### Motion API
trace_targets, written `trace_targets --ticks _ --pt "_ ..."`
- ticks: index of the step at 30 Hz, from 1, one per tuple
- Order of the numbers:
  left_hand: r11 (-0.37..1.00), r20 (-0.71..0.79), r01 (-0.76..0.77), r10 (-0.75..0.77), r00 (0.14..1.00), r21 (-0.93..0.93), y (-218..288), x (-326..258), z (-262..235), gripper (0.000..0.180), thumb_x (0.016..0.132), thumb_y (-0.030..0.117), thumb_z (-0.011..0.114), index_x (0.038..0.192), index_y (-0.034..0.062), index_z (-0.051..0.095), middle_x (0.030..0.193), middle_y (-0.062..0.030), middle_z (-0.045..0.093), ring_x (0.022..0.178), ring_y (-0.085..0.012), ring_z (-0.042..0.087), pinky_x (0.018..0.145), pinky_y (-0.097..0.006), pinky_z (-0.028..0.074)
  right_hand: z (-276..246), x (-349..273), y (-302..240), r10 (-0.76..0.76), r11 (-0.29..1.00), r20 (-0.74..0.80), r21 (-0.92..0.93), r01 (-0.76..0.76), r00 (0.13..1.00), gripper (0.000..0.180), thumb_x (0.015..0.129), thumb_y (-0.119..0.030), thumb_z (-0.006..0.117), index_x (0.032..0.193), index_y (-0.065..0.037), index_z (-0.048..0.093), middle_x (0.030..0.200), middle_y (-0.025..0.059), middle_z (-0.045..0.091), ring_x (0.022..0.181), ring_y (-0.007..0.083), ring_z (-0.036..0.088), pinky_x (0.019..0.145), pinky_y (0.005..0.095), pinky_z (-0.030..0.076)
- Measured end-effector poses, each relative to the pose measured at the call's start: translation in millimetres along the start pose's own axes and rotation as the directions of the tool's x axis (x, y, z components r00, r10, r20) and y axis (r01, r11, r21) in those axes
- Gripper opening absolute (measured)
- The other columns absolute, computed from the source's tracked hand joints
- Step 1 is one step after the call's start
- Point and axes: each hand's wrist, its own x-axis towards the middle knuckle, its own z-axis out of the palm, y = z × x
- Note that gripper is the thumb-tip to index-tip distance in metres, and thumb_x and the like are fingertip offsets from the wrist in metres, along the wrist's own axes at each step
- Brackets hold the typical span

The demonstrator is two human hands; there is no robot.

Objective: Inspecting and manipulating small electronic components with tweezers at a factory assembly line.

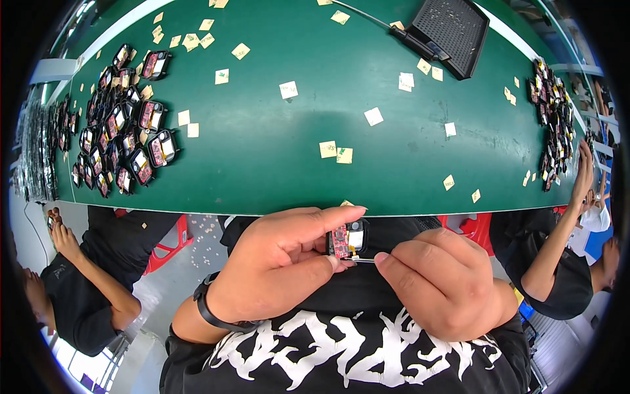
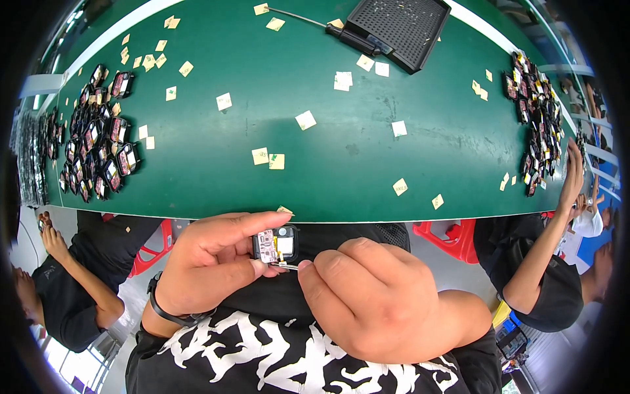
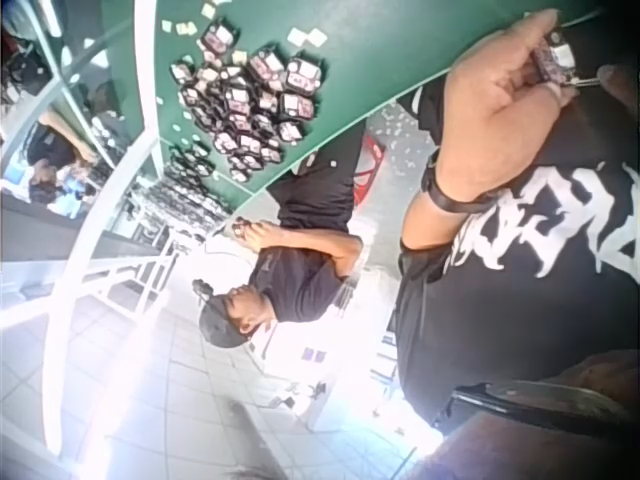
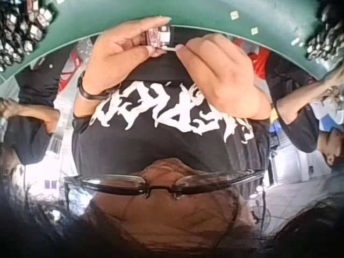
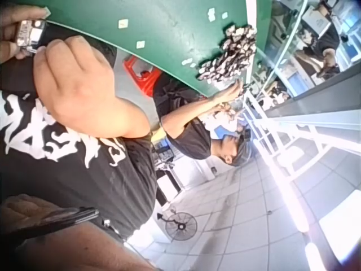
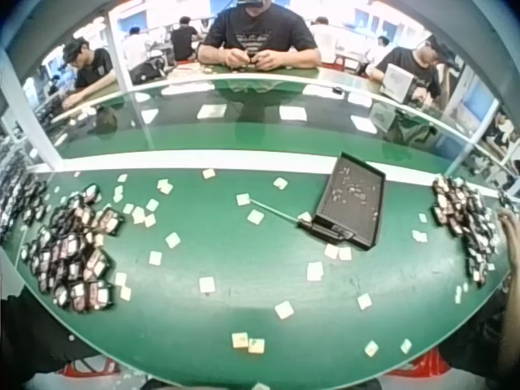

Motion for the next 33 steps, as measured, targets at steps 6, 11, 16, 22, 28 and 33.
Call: trace_targets --ticks 6,11,16,22,28,33 --pt "0.999 -0.005 -0.021 0.021 1.0 0.036 -2 0 -2 0.059 0.09 -0.021 0.053 0.145 -0.0003 0.057 0.105 -0.0036 0.057 0.093 -0.0066 0.057 0.089 -0.027 0.057 2 2 0 0.002 1.0 0.001 0.014 -0.002 1.0 0.031 0.061 -0.005 0.072 0.091 0.004 0.072 0.086 0.0081 0.063 0.073 0.0212 0.061 0.055 0.0277 0.051" --pt "0.999 -0.01 -0.028 0.029 1.0 0.047 -2 0 -3 0.059 0.091 -0.021 0.054 0.145 0.0002 0.056 0.102 -0.003 0.056 0.091 -0.0065 0.056 0.088 -0.027 0.057 3 3 -3 0.009 1.0 -0.009 -0.002 -0.009 1.0 0.029 0.062 -0.004 0.073 0.09 0.004 0.073 0.085 0.0081 0.063 0.074 0.0215 0.061 0.052 0.0277 0.049" --pt "1.0 -0.01 0.002 -0.002 1.0 0.001 3 0 -4 0.059 0.087 -0.023 0.048 0.143 -0.0075 0.055 0.124 -0.0135 0.065 0.101 -0.0171 0.068 0.095 -0.032 0.058 6 5 -5 -0.004 0.999 -0.039 -0.043 0.002 0.999 0.024 0.062 -0.003 0.074 0.085 0.003 0.072 0.082 0.0079 0.062 0.072 0.0207 0.06 0.048 0.0268 0.044" --pt "0.983 -0.048 0.086 -0.095 0.994 -0.163 6 2 -2 0.057 0.087 -0.017 0.051 0.143 -0.008 0.054 0.119 -0.0157 0.068 0.097 -0.0191 0.071 0.091 -0.032 0.059 6 8 -6 -0.084 0.987 -0.068 -0.141 0.074 0.994 0.016 0.066 0.0 0.075 0.081 0.002 0.071 0.08 0.0076 0.06 0.071 0.0202 0.058 0.047 0.0264 0.04" --pt "0.981 0.063 0.064 -0.053 0.997 -0.183 0 1 -12 0.056 0.096 -0.017 0.049 0.15 -0.002 0.049 0.136 -0.0086 0.057 0.112 -0.0134 0.062 0.104 -0.037 0.057 7 8 -3 -0.089 0.988 -0.038 -0.131 0.084 0.995 0.018 0.067 -0.001 0.074 0.084 0.004 0.071 0.082 0.0093 0.059 0.072 0.0211 0.058 0.049 0.0278 0.043" --pt "0.984 -0.073 0.056 -0.069 0.995 -0.168 5 1 -3 0.057 0.088 -0.016 0.053 0.145 -0.0081 0.053 0.127 -0.0181 0.067 0.103 -0.0228 0.071 0.092 -0.034 0.06 4 6 4 -0.061 0.998 0.052 0.021 0.06 0.997 0.038 0.062 -0.006 0.071 0.098 0.009 0.072 0.09 0.0131 0.061 0.076 0.0236 0.059 0.057 0.0291 0.053"
